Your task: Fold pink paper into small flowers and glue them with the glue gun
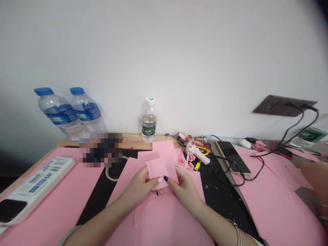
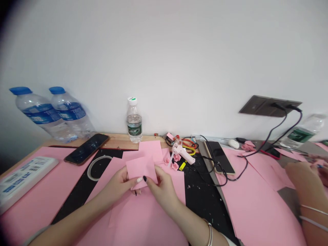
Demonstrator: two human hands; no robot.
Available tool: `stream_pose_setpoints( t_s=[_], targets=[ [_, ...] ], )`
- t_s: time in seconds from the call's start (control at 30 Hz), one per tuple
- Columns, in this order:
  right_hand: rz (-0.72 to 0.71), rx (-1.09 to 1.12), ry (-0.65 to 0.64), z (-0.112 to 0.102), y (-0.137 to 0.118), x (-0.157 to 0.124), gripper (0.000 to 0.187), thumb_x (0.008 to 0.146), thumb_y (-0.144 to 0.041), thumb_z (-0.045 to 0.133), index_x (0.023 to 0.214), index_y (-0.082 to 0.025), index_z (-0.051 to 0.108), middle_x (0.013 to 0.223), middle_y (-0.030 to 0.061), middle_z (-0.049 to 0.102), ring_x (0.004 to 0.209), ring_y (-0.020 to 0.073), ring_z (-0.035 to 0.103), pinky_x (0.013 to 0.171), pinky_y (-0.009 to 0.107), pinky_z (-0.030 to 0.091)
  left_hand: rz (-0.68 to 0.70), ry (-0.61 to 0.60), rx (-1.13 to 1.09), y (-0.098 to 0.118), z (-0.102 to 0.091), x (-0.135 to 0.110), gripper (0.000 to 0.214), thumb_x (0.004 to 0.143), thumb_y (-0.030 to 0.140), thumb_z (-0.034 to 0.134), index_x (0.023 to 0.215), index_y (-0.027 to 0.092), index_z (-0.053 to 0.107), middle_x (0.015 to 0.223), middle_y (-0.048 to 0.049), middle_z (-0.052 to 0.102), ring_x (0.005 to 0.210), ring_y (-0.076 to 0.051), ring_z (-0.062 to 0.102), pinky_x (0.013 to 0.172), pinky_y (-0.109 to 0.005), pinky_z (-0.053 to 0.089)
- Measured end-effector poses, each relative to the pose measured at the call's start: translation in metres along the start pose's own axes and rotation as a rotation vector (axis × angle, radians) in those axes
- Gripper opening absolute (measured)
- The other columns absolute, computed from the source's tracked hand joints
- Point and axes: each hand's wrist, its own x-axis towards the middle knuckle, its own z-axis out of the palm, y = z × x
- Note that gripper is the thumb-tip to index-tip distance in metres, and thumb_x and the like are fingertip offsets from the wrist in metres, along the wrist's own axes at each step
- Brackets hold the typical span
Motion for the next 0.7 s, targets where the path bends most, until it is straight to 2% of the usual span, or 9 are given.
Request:
stream_pose_setpoints(
  t_s=[0.1,0.3,0.47,0.57,0.63,0.7],
  targets=[
    [0.007,0.052,-0.004,-0.0001,-0.0016,-0.0002,0.011,0.085,-0.021,0.057,0.093,-0.018,0.063,0.088,0.0044,0.069,0.083,0.0216,0.065,0.072,0.032,0.054,-0.006,-0.026,0.014,-0.0008,0.001,-0.001,0.025,0.074,0.032,0.068,0.09,0.014,0.061,0.066,-0.0021,0.067,0.054,-0.017,0.062,0.054,-0.029,0.05],
    [0.068,0.104,0.011,0.0,-0.0007,-0.0014,0.01,0.084,-0.026,0.059,0.085,-0.017,0.064,0.079,0.0037,0.069,0.07,0.0203,0.065,0.062,0.031,0.054,-0.126,-0.124,0.119,0.004,0.0034,-0.0039,0.019,0.076,0.03,0.065,0.077,0.011,0.068,0.057,-0.0043,0.067,0.054,-0.019,0.063,0.055,-0.029,0.049],
    [0.086,0.01,0.03,-0.0009,-0.0008,-0.0016,0.013,0.084,-0.027,0.058,0.078,-0.017,0.064,0.071,0.0025,0.069,0.063,0.0192,0.065,0.054,0.028,0.054,-0.18,-0.2,0.069,0.005,0.0007,-0.0054,0.026,0.078,0.035,0.067,0.085,0.01,0.069,0.062,-0.0064,0.071,0.059,-0.019,0.067,0.057,-0.028,0.051],
    [0.016,-0.091,0.041,-0.0031,-0.0003,-0.0029,0.016,0.087,-0.023,0.054,0.09,-0.017,0.068,0.08,0.0041,0.073,0.069,0.0198,0.068,0.061,0.029,0.057,-0.239,-0.251,-0.026,0.0028,-0.0033,-0.006,0.032,0.08,0.041,0.066,0.09,0.011,0.069,0.075,-0.0094,0.074,0.073,-0.022,0.071,0.069,-0.031,0.053],
    [-0.086,-0.185,0.042,-0.0057,0.0019,-0.0041,0.028,0.088,-0.016,0.049,0.109,-0.017,0.067,0.098,0.0068,0.074,0.084,0.0211,0.071,0.073,0.032,0.059,-0.282,-0.26,-0.112,0.0019,-0.005,-0.0064,0.031,0.08,0.042,0.067,0.091,0.013,0.069,0.08,-0.0089,0.074,0.078,-0.023,0.072,0.074,-0.032,0.053],
    [-0.208,-0.288,0.032,-0.0088,0.0051,-0.005,0.041,0.088,-0.009,0.045,0.124,-0.02,0.061,0.115,0.0075,0.07,0.102,0.0213,0.068,0.087,0.036,0.057,-0.321,-0.227,-0.186,0.002,-0.0054,-0.0066,0.026,0.078,0.04,0.069,0.086,0.014,0.068,0.075,-0.0055,0.073,0.078,-0.023,0.072,0.074,-0.033,0.053]
  ],
)
